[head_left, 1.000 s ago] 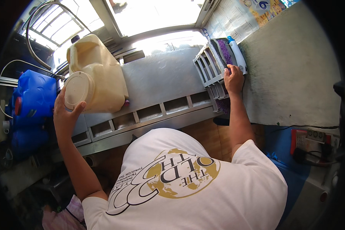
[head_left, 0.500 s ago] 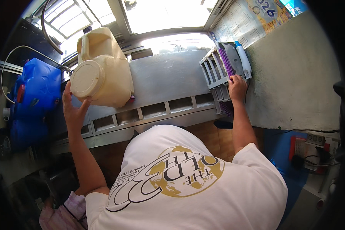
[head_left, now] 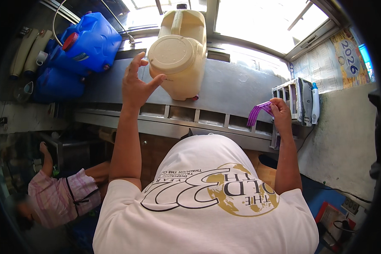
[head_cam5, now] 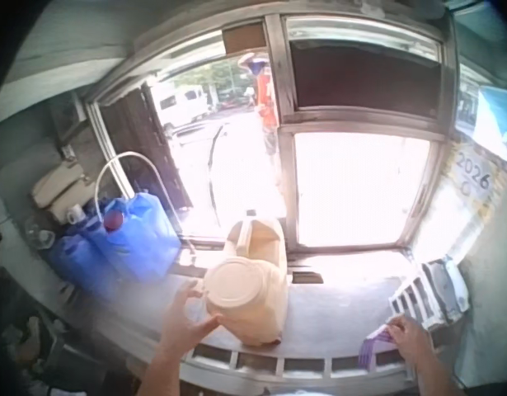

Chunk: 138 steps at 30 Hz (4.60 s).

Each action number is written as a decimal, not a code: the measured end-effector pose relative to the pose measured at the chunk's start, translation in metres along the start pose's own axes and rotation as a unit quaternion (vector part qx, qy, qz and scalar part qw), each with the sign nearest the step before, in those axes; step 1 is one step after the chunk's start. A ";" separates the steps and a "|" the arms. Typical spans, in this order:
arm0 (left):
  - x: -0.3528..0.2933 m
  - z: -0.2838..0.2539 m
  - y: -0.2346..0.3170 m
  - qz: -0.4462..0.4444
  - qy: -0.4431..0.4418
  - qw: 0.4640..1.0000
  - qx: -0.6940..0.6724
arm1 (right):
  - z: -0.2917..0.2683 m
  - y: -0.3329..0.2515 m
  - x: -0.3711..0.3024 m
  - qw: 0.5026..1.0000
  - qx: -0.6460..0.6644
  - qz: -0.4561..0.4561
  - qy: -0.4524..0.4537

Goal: The person fills a yellow plastic container with water from a hose, secures the lid, and applies a purple seal with a handheld heat gun. The person then repeats the process with a green plastic container, filling it with water and sealing it similarly.

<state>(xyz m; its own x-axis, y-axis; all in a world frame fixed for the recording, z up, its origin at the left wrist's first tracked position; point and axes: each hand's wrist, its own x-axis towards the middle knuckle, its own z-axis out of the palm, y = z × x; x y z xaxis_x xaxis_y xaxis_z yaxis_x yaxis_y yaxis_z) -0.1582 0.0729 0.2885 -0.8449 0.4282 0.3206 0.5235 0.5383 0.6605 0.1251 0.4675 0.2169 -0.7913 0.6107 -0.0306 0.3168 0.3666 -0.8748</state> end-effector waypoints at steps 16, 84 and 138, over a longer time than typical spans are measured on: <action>0.029 0.022 -0.018 0.100 0.001 0.994 -0.042 | 0.070 -0.079 -0.025 0.974 0.149 0.070 -0.155; 0.095 -0.003 -0.049 0.063 -0.063 0.994 -0.064 | 0.199 -0.249 0.102 0.931 -0.289 -0.225 0.007; 0.099 0.023 0.057 0.184 -0.246 0.913 0.270 | -0.075 0.011 0.014 0.854 0.491 0.103 -0.138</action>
<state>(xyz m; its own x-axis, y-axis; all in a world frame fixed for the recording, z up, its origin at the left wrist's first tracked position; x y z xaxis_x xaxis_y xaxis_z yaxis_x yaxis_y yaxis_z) -0.2098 0.1626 0.3419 -0.5197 0.8541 0.0221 0.8515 0.5156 0.0956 0.1565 0.5323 0.2434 -0.9073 0.3534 -0.2278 -0.0202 -0.5779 -0.8159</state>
